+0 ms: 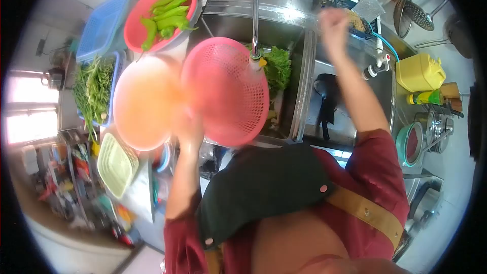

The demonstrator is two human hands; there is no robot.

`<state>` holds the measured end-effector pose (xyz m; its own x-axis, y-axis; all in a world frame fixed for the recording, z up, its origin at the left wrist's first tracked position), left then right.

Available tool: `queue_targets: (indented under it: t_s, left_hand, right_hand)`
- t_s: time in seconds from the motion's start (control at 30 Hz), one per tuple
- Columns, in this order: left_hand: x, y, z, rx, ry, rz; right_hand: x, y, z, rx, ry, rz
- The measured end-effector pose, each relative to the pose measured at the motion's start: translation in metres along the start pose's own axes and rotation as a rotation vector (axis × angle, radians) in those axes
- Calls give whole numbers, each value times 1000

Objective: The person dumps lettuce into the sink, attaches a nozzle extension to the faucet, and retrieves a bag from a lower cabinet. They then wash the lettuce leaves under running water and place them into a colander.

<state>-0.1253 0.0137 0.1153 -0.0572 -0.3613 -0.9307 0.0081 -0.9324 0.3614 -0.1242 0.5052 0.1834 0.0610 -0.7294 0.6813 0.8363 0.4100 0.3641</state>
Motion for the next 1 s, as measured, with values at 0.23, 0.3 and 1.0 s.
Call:
queue_targets:
  t_s: [0.23, 0.3, 1.0]
  left_hand:
    - [126, -66, 14, -126, 303, -553]
    - [152, -70, 20, -131, 252, -448]
    - [139, -104, 29, 3, 508, -683]
  right_hand:
    - [-309, 88, 113, -188, -854, 24]
    - [-372, 75, 131, 62, -958, -47]
    - [36, 25, 28, 65, 356, -358]
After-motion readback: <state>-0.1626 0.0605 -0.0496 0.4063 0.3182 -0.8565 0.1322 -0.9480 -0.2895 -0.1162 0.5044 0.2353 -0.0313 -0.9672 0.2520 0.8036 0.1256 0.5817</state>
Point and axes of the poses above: each hand's wrist, its own z-axis towards the middle knuckle, its own y-axis out of the back of the hand, x = y × z, the point moved 10 cm from there along z, towards the middle knuckle, and after that the axes turned 4 degrees about -z, right-handed, at the moved point
